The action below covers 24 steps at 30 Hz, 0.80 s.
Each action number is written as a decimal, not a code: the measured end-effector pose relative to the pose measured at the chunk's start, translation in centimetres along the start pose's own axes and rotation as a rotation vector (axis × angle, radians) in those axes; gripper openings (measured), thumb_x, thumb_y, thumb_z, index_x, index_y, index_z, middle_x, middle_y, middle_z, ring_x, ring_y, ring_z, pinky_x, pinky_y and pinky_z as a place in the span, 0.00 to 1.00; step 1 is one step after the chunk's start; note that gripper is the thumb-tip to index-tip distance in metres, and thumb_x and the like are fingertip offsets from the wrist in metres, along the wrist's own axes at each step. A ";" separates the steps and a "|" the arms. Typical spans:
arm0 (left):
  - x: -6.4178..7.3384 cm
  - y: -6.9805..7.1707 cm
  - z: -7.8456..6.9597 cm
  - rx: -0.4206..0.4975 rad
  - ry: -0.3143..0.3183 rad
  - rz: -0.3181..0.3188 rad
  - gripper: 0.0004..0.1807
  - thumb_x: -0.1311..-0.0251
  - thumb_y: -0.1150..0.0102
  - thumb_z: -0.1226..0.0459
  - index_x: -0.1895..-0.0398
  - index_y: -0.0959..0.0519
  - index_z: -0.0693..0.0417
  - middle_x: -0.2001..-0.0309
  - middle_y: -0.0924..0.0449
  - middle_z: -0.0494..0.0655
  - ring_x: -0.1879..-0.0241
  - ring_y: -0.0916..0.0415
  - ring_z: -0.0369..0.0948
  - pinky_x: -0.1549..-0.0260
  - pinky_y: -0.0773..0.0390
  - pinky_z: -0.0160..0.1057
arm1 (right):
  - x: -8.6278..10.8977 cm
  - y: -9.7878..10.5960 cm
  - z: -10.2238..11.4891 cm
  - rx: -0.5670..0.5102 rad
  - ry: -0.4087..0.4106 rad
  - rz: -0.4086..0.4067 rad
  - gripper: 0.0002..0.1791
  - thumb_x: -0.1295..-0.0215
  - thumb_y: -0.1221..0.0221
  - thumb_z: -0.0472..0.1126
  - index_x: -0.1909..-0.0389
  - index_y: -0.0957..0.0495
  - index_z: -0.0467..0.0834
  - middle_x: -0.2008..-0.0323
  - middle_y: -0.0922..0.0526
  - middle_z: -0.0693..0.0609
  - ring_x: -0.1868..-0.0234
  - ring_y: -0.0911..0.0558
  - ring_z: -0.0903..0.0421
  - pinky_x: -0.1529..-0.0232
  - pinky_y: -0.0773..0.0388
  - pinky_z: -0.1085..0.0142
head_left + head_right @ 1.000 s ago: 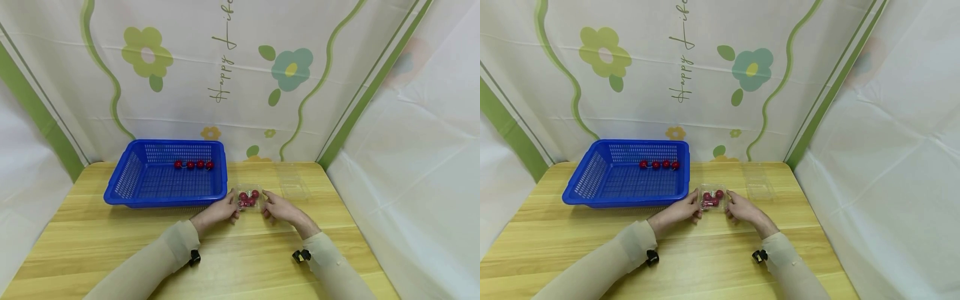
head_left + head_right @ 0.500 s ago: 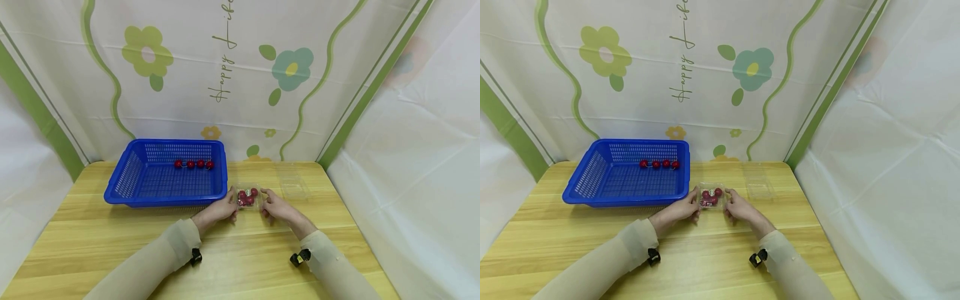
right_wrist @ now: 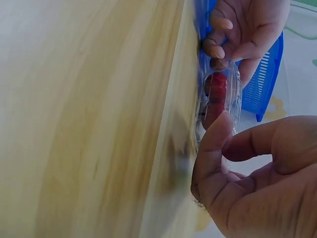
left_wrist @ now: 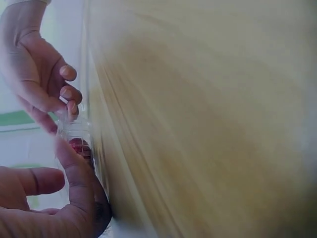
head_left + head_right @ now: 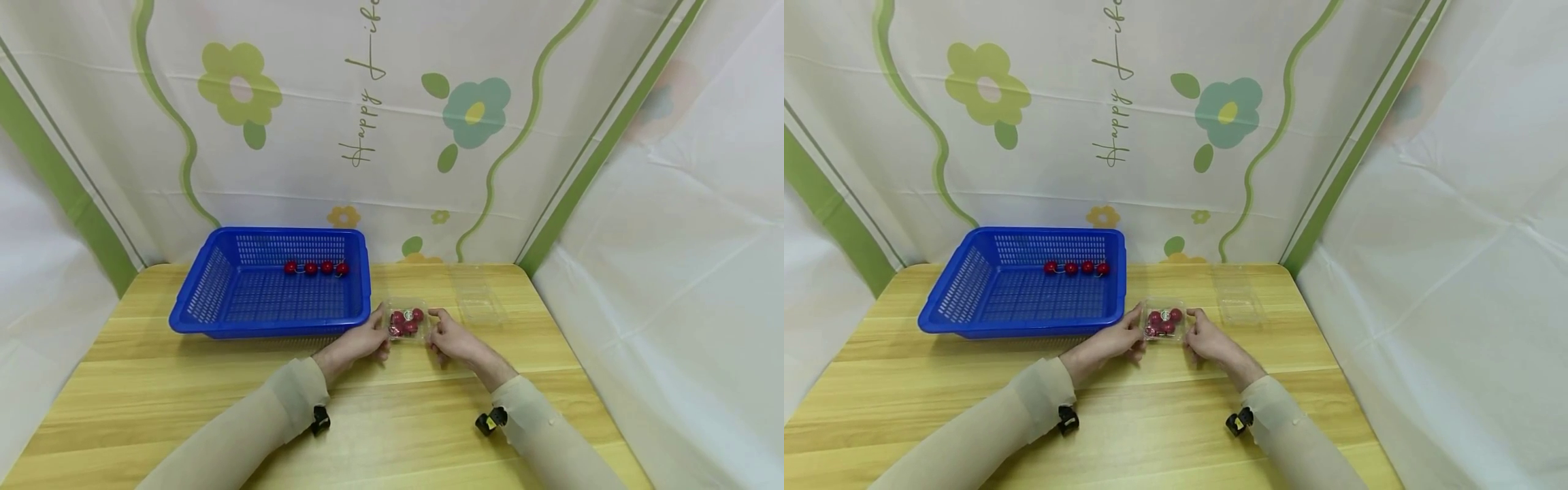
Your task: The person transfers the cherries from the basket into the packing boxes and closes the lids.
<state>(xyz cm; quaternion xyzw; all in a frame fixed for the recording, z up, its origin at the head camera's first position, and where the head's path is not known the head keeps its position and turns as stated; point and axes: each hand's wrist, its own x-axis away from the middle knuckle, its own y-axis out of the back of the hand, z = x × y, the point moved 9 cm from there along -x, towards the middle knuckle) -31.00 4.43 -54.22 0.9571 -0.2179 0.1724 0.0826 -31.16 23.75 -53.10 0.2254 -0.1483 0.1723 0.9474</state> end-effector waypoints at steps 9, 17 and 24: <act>-0.9 -0.4 0.5 0.153 0.036 -0.008 0.52 0.18 0.48 0.73 -0.01 0.61 0.50 0.58 0.22 0.48 0.62 0.20 0.37 0.57 0.05 0.33 | 0.7 0.6 0.9 0.228 0.012 -0.055 0.36 0.06 0.53 0.34 0.06 0.48 0.31 0.59 0.15 0.40 0.71 0.25 0.55 0.70 0.20 0.64; -0.9 -0.6 0.4 0.170 0.027 -0.011 0.52 0.19 0.49 0.77 -0.01 0.59 0.50 0.29 0.26 0.70 0.57 0.19 0.40 0.54 0.05 0.33 | 2.2 0.1 5.9 0.787 0.284 -0.327 0.29 0.15 0.33 0.41 0.19 0.21 0.35 0.30 0.15 0.33 0.33 0.12 0.36 0.28 0.10 0.39; -0.8 -1.0 -0.1 0.175 -0.018 0.024 0.51 0.21 0.50 0.78 0.01 0.60 0.58 0.19 0.33 0.77 0.56 0.19 0.42 0.47 0.04 0.40 | 2.4 -1.5 6.1 0.841 0.301 -0.350 0.28 0.15 0.30 0.44 0.22 0.18 0.37 0.27 0.15 0.35 0.30 0.13 0.34 0.30 0.08 0.39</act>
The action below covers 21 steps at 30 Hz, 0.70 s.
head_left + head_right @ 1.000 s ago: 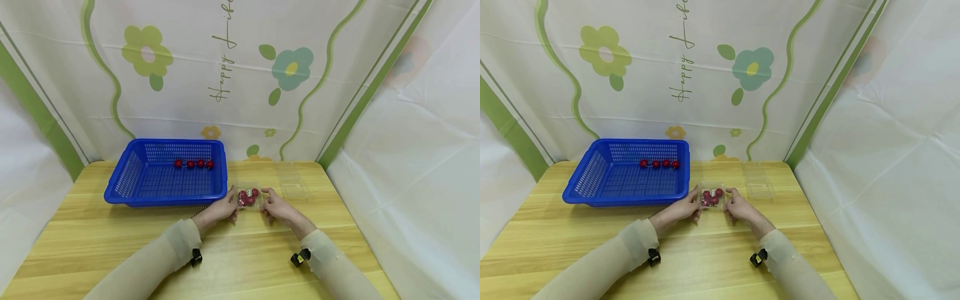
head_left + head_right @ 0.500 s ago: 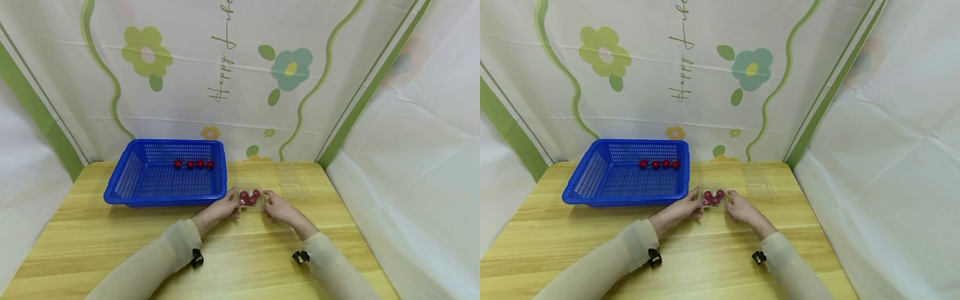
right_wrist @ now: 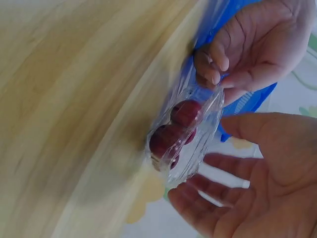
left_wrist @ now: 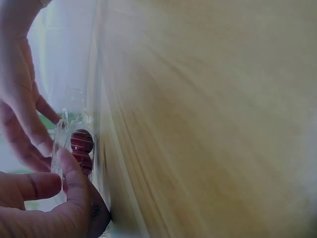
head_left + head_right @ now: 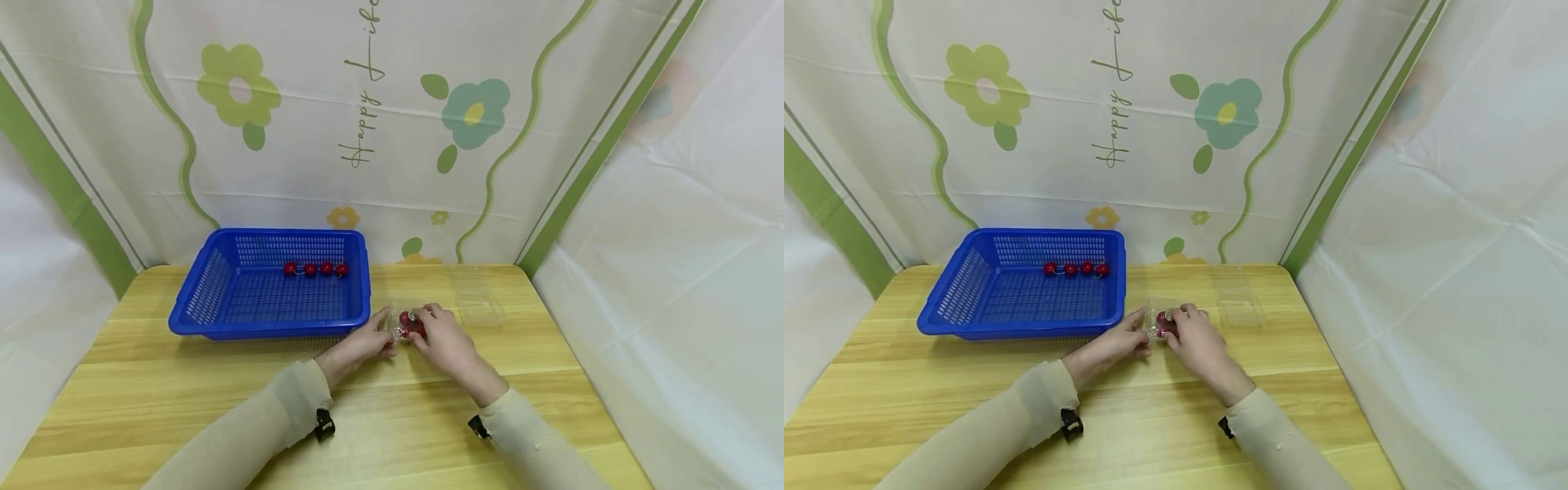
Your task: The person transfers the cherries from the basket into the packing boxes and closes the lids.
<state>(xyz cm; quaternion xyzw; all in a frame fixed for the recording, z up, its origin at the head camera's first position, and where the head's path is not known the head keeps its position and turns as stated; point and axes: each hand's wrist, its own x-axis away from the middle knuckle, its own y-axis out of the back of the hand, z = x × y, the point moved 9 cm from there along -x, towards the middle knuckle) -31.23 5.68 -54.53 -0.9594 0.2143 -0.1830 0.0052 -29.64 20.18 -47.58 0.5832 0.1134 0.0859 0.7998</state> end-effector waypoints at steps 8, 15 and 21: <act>0.0 0.1 0.2 -0.002 0.021 -0.041 0.49 0.17 0.52 0.77 0.00 0.61 0.57 0.41 0.23 0.63 0.55 0.19 0.42 0.47 0.03 0.40 | -0.5 -1.2 -4.7 -0.312 -0.173 0.111 0.31 0.08 0.54 0.34 0.11 0.35 0.30 0.41 0.13 0.30 0.58 0.15 0.48 0.56 0.09 0.55; 0.2 0.0 0.1 -0.029 0.021 -0.034 0.48 0.13 0.53 0.75 0.01 0.64 0.58 0.52 0.24 0.53 0.55 0.19 0.42 0.45 0.03 0.40 | -0.2 -4.3 -6.7 -0.757 -0.282 0.335 0.35 0.05 0.56 0.34 0.05 0.51 0.35 0.52 0.17 0.40 0.60 0.20 0.53 0.66 0.19 0.65; 0.0 0.3 0.2 -0.034 0.029 -0.035 0.49 0.16 0.54 0.77 0.00 0.64 0.55 0.37 0.22 0.68 0.55 0.19 0.41 0.46 0.03 0.39 | -0.3 -4.6 -6.5 -0.848 -0.283 0.349 0.40 0.09 0.54 0.31 0.04 0.56 0.35 0.59 0.18 0.44 0.64 0.22 0.54 0.66 0.20 0.66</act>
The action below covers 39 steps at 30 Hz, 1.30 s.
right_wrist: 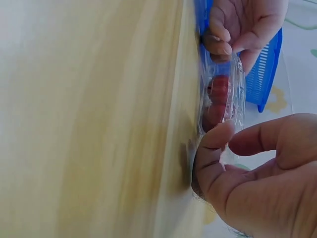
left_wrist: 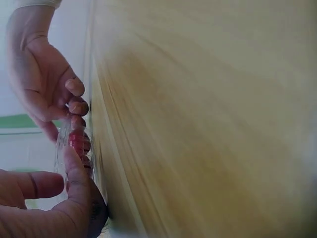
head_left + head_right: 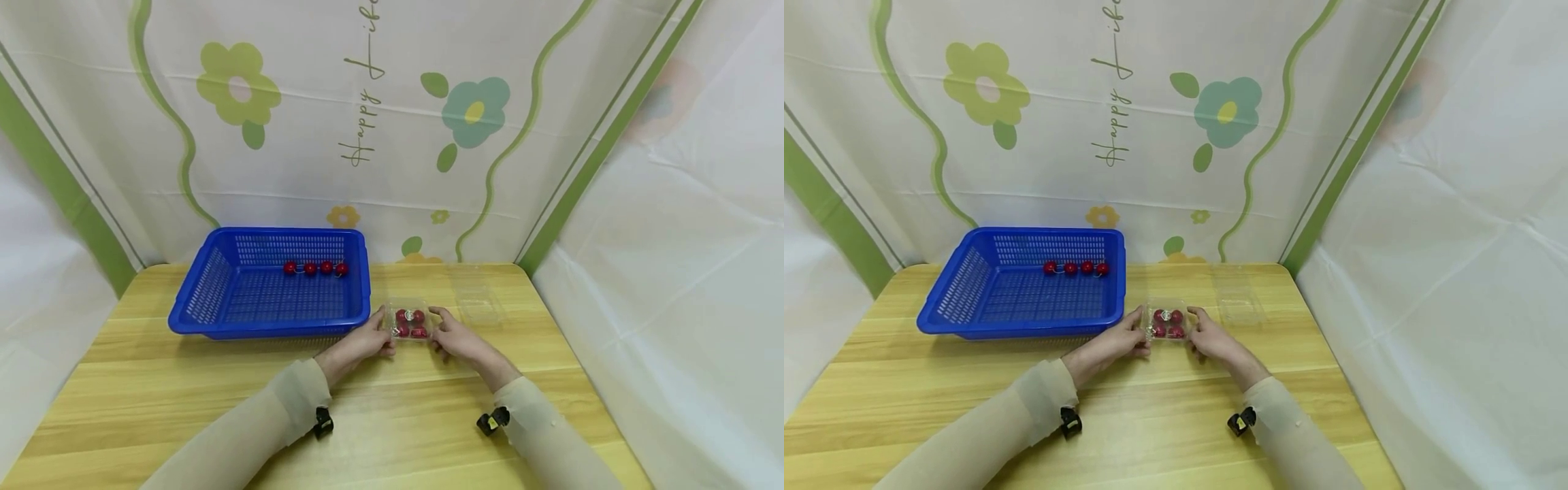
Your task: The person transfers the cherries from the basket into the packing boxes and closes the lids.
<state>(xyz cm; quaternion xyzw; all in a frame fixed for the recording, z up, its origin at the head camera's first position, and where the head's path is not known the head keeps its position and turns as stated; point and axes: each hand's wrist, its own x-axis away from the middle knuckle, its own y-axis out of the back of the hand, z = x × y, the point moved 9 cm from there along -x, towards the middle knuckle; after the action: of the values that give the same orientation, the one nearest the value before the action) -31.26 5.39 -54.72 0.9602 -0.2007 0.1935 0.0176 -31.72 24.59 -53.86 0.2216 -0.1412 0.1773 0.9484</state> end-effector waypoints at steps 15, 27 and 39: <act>0.0 0.3 0.2 -0.070 0.011 0.022 0.51 0.21 0.50 0.75 0.00 0.60 0.56 0.49 0.16 0.60 0.57 0.16 0.42 0.50 0.04 0.38 | 0.5 -0.7 -0.1 0.000 -0.038 0.036 0.43 0.06 0.57 0.32 0.02 0.66 0.39 0.62 0.23 0.46 0.67 0.25 0.55 0.66 0.21 0.66; -0.1 0.3 0.3 -0.042 0.032 -0.001 0.52 0.19 0.49 0.74 0.00 0.62 0.54 0.51 0.12 0.61 0.59 0.14 0.41 0.51 0.03 0.38 | 0.9 -1.0 0.1 -0.042 -0.053 0.029 0.44 0.06 0.58 0.34 0.01 0.69 0.44 0.64 0.23 0.47 0.69 0.26 0.55 0.68 0.20 0.65; -0.5 0.2 0.5 0.033 0.061 -0.058 0.53 0.17 0.51 0.76 -0.01 0.63 0.43 0.49 0.19 0.59 0.62 0.17 0.39 0.53 0.04 0.35 | 0.7 -1.1 0.2 -0.126 -0.079 -0.076 0.41 0.11 0.56 0.33 0.02 0.55 0.41 0.55 0.22 0.43 0.62 0.23 0.54 0.66 0.19 0.66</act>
<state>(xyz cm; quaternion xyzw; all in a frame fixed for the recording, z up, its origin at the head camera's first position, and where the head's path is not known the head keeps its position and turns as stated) -31.56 5.28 -55.42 0.9594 -0.1692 0.2254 0.0136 -30.74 23.76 -53.86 0.1735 -0.1808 0.1232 0.9602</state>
